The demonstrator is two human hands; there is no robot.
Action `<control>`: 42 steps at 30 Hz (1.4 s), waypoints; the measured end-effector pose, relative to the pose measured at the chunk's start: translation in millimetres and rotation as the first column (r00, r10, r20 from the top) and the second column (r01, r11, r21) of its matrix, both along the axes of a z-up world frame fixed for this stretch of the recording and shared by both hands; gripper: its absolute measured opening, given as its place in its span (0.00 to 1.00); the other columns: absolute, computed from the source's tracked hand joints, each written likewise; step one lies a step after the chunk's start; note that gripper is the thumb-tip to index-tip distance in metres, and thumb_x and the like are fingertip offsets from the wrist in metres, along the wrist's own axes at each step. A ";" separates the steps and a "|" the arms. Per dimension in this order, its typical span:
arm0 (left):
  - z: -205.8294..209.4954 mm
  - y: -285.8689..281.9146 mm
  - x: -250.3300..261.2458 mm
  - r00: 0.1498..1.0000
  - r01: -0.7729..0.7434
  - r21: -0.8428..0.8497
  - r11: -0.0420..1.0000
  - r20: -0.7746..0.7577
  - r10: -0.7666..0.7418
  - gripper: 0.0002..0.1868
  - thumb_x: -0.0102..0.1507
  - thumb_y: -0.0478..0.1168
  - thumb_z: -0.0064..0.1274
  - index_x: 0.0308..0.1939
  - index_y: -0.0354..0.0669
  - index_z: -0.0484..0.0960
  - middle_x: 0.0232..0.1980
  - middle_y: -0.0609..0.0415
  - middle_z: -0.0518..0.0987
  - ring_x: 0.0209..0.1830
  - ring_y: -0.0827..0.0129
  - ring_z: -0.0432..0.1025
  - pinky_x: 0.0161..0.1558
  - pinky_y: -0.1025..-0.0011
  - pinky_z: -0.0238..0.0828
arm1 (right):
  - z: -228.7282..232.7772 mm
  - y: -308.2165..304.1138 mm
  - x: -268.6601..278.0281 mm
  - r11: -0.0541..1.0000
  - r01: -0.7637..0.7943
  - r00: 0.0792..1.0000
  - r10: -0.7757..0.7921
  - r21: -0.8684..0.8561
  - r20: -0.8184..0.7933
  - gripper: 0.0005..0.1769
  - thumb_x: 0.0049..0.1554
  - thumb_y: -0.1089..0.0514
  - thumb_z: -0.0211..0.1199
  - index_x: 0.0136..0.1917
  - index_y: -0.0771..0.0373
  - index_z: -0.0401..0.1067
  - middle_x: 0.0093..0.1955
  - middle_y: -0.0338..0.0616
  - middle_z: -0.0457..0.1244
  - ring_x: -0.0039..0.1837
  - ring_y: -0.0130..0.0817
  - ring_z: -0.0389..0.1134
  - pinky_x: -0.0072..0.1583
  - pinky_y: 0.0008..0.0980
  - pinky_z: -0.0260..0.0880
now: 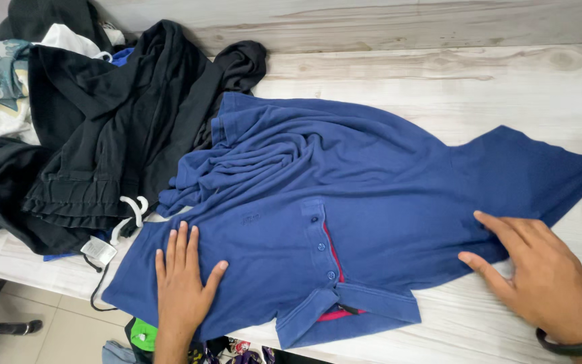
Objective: The person buttons a blue polo shirt, folds its sleeves and body into a compact rectangle, and places it into a suitcase before beginning to unfold a pair of black trousers.
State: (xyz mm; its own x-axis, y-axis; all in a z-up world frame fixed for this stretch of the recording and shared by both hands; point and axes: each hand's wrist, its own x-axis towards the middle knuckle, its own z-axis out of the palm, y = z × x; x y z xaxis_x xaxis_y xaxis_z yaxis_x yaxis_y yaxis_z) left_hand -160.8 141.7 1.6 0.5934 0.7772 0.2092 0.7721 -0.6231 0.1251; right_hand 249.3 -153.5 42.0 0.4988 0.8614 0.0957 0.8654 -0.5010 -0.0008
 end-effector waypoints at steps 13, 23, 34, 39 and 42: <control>29.1 -26.4 83.2 0.955 0.216 0.074 0.973 0.191 -0.227 0.38 0.62 0.55 0.58 0.68 0.32 0.69 0.74 0.39 0.64 0.77 0.44 0.55 0.73 0.49 0.47 | -2.8 110.3 5.7 0.741 -0.597 0.746 0.653 0.307 -0.126 0.31 0.58 0.40 0.52 0.69 0.57 0.67 0.76 0.50 0.56 0.78 0.48 0.53 0.73 0.44 0.52; 32.1 -60.5 62.3 0.831 0.463 -0.199 0.863 0.437 -0.345 0.33 0.59 0.49 0.64 0.63 0.36 0.75 0.65 0.44 0.77 0.56 0.52 0.73 0.58 0.58 0.68 | 61.0 72.1 -29.1 0.769 0.086 0.994 -0.108 -0.634 0.004 0.38 0.61 0.26 0.46 0.73 0.48 0.67 0.73 0.30 0.64 0.64 0.29 0.74 0.64 0.27 0.77; 27.3 -27.4 102.1 0.883 0.347 -0.004 0.938 0.338 -0.325 0.32 0.61 0.43 0.59 0.67 0.33 0.71 0.71 0.40 0.70 0.69 0.48 0.64 0.68 0.55 0.58 | -38.3 130.0 35.2 0.778 -0.545 0.776 0.609 0.313 -0.165 0.38 0.60 0.41 0.54 0.74 0.68 0.61 0.79 0.59 0.53 0.81 0.50 0.48 0.75 0.44 0.49; 25.6 -37.7 68.6 0.946 0.217 -0.068 0.974 0.262 -0.192 0.36 0.65 0.49 0.56 0.71 0.30 0.69 0.73 0.40 0.69 0.75 0.48 0.61 0.73 0.52 0.48 | -44.1 82.7 60.3 0.984 -0.166 0.979 0.172 0.062 -0.113 0.42 0.61 0.35 0.54 0.76 0.67 0.62 0.78 0.60 0.55 0.78 0.51 0.56 0.71 0.44 0.61; 31.2 -43.0 58.8 0.985 0.081 0.017 0.997 0.150 -0.082 0.31 0.62 0.52 0.56 0.63 0.34 0.75 0.68 0.44 0.74 0.72 0.50 0.64 0.73 0.47 0.47 | -20.1 79.3 58.2 0.958 0.127 0.989 -0.143 -0.259 -0.041 0.41 0.62 0.31 0.52 0.78 0.59 0.63 0.76 0.55 0.60 0.71 0.49 0.66 0.66 0.42 0.71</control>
State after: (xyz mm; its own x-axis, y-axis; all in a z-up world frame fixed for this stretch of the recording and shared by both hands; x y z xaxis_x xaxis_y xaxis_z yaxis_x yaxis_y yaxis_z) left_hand -102.1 98.7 32.8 0.6157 0.7247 0.3094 0.6915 -0.6852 0.2288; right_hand 307.5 -74.3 21.9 0.6103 0.7777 -0.1506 0.7920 -0.6033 0.0937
